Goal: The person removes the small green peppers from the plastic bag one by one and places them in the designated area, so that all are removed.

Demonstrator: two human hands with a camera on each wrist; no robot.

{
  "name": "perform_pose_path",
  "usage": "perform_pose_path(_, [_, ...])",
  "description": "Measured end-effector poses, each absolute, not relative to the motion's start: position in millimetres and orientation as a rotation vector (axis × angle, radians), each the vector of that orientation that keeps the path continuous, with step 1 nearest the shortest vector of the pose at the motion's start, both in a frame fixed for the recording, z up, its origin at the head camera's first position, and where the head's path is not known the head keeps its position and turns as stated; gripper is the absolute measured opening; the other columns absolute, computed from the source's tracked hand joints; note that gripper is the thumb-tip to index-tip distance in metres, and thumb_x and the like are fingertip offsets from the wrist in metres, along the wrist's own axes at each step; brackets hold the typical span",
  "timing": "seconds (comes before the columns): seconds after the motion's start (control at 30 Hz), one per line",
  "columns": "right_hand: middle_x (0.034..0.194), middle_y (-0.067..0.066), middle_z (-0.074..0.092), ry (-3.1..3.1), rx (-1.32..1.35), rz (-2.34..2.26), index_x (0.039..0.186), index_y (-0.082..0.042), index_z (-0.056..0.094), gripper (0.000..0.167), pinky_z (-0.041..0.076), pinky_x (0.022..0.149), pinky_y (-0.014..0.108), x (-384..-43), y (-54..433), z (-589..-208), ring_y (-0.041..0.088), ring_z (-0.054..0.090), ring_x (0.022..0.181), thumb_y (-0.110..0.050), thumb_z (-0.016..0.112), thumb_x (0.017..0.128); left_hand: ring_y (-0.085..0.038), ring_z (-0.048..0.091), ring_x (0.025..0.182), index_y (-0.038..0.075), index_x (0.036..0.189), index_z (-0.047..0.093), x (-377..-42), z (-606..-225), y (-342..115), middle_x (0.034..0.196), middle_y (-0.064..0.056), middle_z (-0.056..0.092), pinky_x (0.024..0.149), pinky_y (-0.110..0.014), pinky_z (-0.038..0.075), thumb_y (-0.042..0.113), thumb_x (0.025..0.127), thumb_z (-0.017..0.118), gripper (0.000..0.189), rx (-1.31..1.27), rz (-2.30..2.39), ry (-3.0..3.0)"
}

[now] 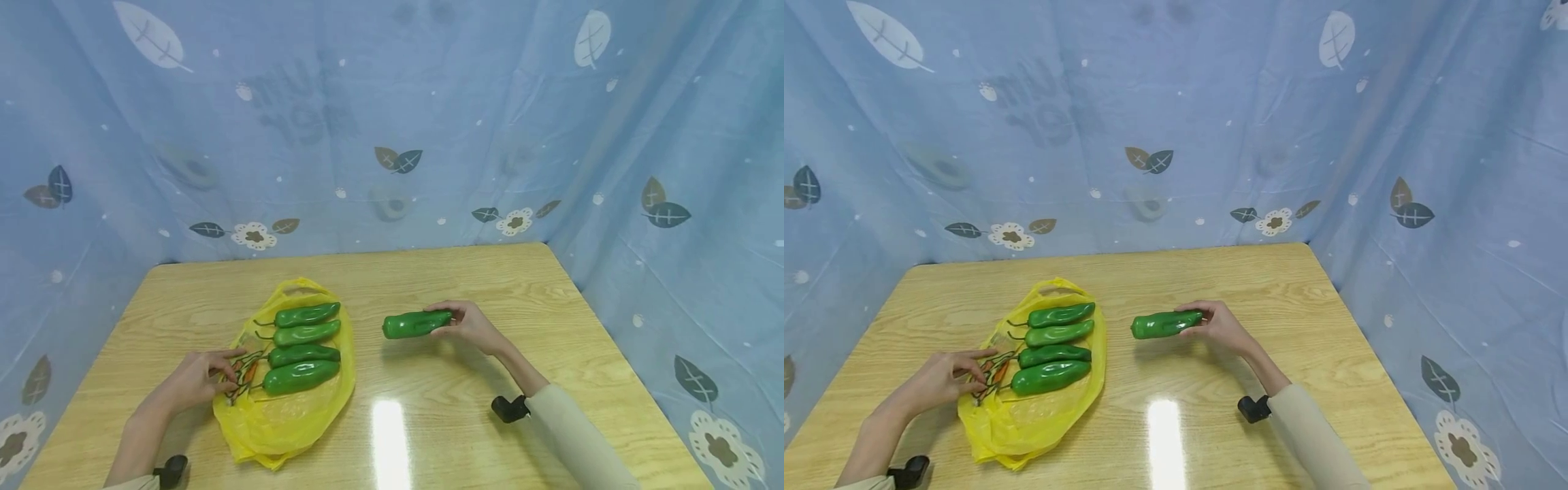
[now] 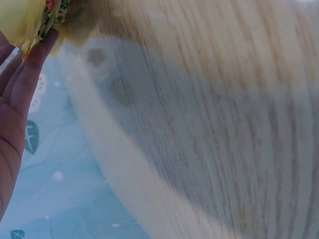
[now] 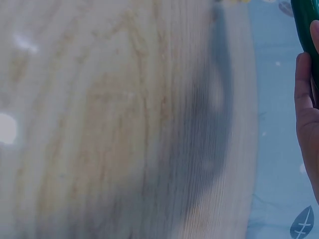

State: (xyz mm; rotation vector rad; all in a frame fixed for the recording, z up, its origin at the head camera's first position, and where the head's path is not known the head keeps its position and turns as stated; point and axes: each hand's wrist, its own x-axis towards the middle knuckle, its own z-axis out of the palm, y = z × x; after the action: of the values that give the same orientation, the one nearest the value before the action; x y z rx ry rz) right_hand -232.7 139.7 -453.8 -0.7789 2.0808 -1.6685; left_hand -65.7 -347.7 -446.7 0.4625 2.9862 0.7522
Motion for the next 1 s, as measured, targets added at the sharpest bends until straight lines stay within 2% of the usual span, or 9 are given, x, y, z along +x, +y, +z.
perform_pose_path(0.2, [0.125,0.019,0.059,2.091,-0.755,-1.663,0.122,0.001,0.063,0.044,0.057,0.078,0.027,-246,135,-459,0.019,0.062,0.095,0.001,0.075,0.08,-0.041,0.062,0.103,0.026,0.074,0.071,-66,-448,-349,0.123,-0.022,0.062,0.081,-0.043,0.057,0.007,0.073,0.081,0.022,0.462,0.773,2.984])
perform_pose_path(0.6, [0.13,0.019,0.055,2.116,-0.718,-1.648,0.126,0.001,0.06,0.047,0.056,0.083,0.027,-267,132,-467,0.022,0.061,0.102,-0.003,0.074,0.082,-0.038,0.063,0.099,0.032,0.074,0.07,-67,-451,-352,0.121,-0.02,0.063,0.075,-0.035,0.059,0.006,0.071,0.081,0.028,0.501,0.743,3.006])
perform_pose_path(0.83, [0.132,0.021,0.053,2.056,-0.717,-1.698,0.129,0.005,0.056,0.048,0.055,0.089,0.037,-277,128,-467,0.021,0.061,0.103,0.003,0.071,0.083,-0.037,0.064,0.097,0.034,0.073,0.069,-66,-451,-352,0.118,-0.019,0.065,0.072,-0.029,0.059,0.006,0.069,0.082,0.031,0.505,0.731,3.036])
perform_pose_path(1.0, [0.132,0.022,0.053,2.053,-0.721,-1.729,0.129,0.006,0.055,0.049,0.056,0.085,0.029,-284,126,-467,0.019,0.061,0.1,0.003,0.071,0.083,-0.037,0.064,0.097,0.034,0.073,0.069,-67,-450,-351,0.119,-0.018,0.065,0.072,-0.03,0.059,0.007,0.069,0.082,0.03,0.491,0.726,3.03])
